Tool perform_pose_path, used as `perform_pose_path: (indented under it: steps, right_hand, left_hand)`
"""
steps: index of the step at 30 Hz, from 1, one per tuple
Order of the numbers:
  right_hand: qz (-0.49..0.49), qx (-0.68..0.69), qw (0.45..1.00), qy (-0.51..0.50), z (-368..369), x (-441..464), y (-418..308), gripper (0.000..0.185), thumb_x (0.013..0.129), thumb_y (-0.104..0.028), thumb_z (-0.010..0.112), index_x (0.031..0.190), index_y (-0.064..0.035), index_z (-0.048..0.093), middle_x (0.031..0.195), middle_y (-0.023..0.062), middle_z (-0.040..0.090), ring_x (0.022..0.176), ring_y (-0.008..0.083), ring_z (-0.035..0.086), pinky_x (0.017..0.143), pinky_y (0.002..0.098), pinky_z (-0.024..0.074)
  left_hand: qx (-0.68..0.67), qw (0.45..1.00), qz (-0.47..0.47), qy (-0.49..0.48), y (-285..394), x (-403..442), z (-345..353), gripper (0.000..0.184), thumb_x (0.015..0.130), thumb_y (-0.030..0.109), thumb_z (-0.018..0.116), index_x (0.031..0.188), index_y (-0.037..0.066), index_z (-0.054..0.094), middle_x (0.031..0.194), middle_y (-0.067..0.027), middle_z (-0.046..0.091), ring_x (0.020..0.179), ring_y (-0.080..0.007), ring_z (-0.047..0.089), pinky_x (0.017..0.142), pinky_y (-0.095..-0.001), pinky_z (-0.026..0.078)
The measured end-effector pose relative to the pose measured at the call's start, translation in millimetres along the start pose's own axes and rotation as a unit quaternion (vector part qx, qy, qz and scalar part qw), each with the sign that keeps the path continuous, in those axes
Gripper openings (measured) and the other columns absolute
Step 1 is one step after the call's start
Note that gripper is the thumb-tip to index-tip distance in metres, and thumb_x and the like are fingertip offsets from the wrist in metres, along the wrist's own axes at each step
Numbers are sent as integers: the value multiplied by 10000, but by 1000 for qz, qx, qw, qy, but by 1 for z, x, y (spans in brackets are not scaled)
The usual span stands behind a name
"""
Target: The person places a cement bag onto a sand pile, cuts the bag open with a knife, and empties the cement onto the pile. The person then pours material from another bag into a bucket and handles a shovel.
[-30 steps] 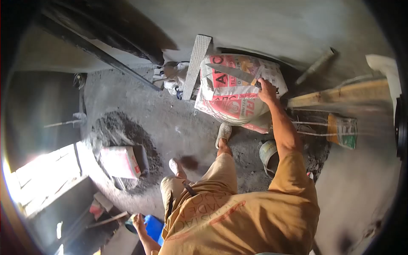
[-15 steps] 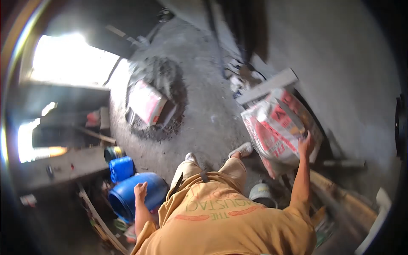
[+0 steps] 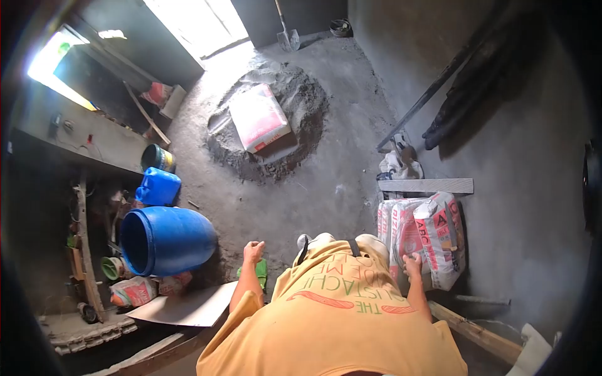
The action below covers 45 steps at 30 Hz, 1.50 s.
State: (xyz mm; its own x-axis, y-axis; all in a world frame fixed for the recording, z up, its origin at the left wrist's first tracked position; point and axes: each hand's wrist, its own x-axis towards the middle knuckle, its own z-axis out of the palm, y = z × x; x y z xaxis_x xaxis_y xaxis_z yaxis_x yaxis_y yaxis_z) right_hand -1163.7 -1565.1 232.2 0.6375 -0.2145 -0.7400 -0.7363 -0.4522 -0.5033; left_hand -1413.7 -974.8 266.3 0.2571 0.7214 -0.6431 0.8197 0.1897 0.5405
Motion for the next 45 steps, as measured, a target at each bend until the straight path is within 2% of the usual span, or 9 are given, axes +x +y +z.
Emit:
perform_pose_path:
  steps: [2, 5, 8, 15, 20, 23, 32, 37, 45]
  right_hand:
    - [-34, 9, 999, 7, -8, -30, -20, 561, 831, -246, 678, 1304, -96, 417, 988, 85, 601, 661, 143, 573, 492, 274, 447]
    - [-63, -5, 998, 2, -11, -55, -37, 525, 846, -269, 667, 1286, -110, 429, 1004, 76, 597, 708, 163, 580, 561, 322, 476]
    - [27, 27, 999, 4, -11, -72, -38, 466, 864, -293, 632, 1261, -136, 447, 1084, 71, 579, 808, 211, 576, 713, 441, 470]
    - [43, -36, 998, -37, 51, -84, -67, 461, 870, -305, 627, 1255, -121, 452, 1086, 67, 576, 877, 242, 593, 744, 443, 481]
    - [0, -69, 994, -84, 103, -42, -113, 416, 866, -255, 656, 1215, -105, 485, 979, 73, 617, 719, 194, 624, 560, 343, 498]
    - [-11, -89, 991, -100, 132, 0, -146, 408, 862, -247, 663, 1206, -102, 499, 972, 72, 617, 707, 191, 625, 526, 330, 489]
    - [-80, -171, 968, -163, 221, 76, -330, 390, 878, -292, 647, 1198, -110, 517, 1005, 77, 616, 760, 241, 628, 641, 407, 520]
    - [-176, -187, 948, -187, 259, 114, -430, 386, 881, -285, 645, 1206, -113, 528, 992, 64, 622, 751, 193, 621, 640, 370, 514]
    - [-136, -220, 946, -195, 298, 104, -499, 338, 885, -269, 645, 1167, -117, 540, 942, 33, 621, 686, 145, 600, 582, 300, 498]
  left_hand:
    - [-71, 995, -60, -28, 0, 19, 10, 416, 798, 347, 734, 1078, 62, 616, 887, -69, 644, 735, -189, 622, 623, -357, 525]
    - [-101, 991, -40, -78, 7, 36, 11, 411, 802, 343, 732, 1082, 66, 614, 924, -69, 650, 744, -191, 624, 623, -352, 521]
    - [-127, 987, -25, -92, 11, 43, -3, 406, 805, 333, 730, 1086, 66, 611, 940, -67, 655, 745, -188, 622, 615, -346, 515]
    - [-164, 983, -84, -27, -51, 54, -67, 394, 807, 310, 726, 1093, 64, 611, 902, -64, 668, 713, -176, 623, 589, -335, 495]
    - [-195, 966, -171, 9, -89, 36, -87, 336, 832, 297, 701, 1065, 75, 604, 948, -52, 640, 697, -188, 618, 558, -337, 481]
    - [-207, 954, -213, 30, -97, 27, -90, 314, 849, 307, 687, 1057, 89, 600, 941, -46, 628, 702, -180, 619, 550, -325, 475]
    - [-309, 910, -267, 72, -43, 47, -68, 311, 864, 320, 680, 1063, 102, 580, 950, -38, 611, 763, -168, 629, 520, -286, 487]
    - [-320, 916, -220, 97, 22, 73, -62, 304, 869, 313, 676, 1063, 100, 580, 938, -25, 614, 748, -148, 630, 524, -254, 481]
    - [-315, 911, -243, 110, 67, 100, -66, 349, 855, 330, 693, 1087, 96, 578, 964, -25, 622, 783, -162, 645, 550, -272, 501]
